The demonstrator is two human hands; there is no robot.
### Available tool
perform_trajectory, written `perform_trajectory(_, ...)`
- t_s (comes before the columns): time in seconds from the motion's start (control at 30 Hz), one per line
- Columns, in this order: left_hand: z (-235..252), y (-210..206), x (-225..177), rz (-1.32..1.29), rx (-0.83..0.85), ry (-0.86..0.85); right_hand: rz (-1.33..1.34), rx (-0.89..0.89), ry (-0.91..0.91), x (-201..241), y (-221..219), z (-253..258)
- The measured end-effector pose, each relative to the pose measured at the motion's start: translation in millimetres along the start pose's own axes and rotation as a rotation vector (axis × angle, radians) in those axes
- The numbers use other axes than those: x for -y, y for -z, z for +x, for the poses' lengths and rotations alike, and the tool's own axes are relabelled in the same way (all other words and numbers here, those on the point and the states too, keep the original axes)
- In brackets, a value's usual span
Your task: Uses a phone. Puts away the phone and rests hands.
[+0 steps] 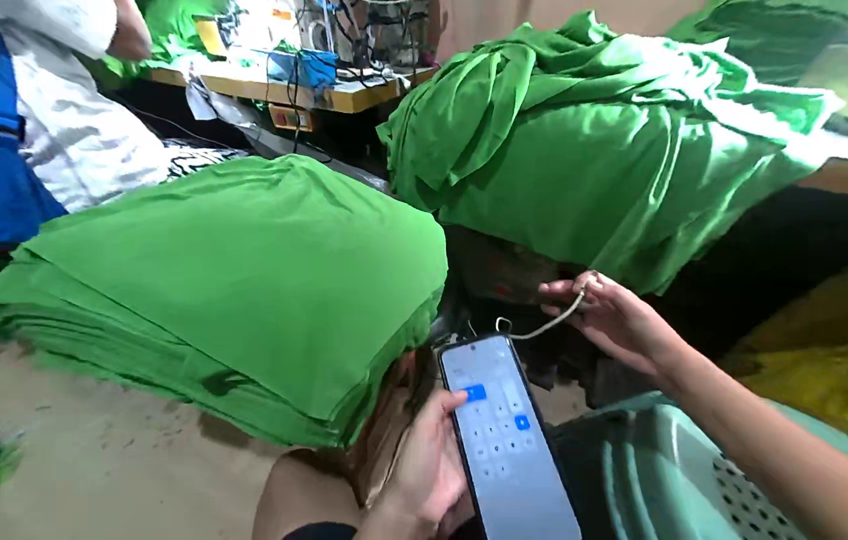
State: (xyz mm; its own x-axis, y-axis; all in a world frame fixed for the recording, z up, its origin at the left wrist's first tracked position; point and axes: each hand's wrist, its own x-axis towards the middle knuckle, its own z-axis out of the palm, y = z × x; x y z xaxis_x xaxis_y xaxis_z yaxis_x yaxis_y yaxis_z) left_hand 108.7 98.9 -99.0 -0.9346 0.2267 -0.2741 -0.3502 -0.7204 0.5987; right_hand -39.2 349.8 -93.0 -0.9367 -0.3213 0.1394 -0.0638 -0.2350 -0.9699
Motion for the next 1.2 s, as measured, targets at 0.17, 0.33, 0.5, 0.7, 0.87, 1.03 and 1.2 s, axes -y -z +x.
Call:
perform_trajectory(0.17,36.3,13.3,43.1,0.095,-0.220,-0.024,-0.053,0.058,-0.102,-29.6,-6.0,-57.8)
perform_trajectory(0.33,73.6,20.8,48.9,-0.074,-0.289,-0.113,-0.142,0.134,-0.115,-63.0,1.3,-76.2)
perform_trajectory(0.5,107.6,27.0,60.0,-0.226,-0.433,-0.070,-0.179,0.162,-0.249,-80.7,11.9,-73.2)
perform_trajectory(0.7,130.9,29.0,71.3,-0.313,-0.497,-0.088,-0.285,0.091,-0.290,-74.7,9.1,-70.0)
perform_trajectory(0.87,138.5,14.0,71.5,-0.327,-0.575,-0.129,-0.492,0.150,-0.126,-80.9,2.4,-76.5)
perform_trajectory(1.03,140.8,7.4,73.9,-0.378,-0.603,-0.151,-0.545,0.075,-0.045,-79.0,-2.2,-79.8)
perform_trajectory(1.2,138.0,3.1,73.1,-0.372,-0.637,-0.156,-0.564,0.052,-0.044,-76.5,-2.6,-78.8)
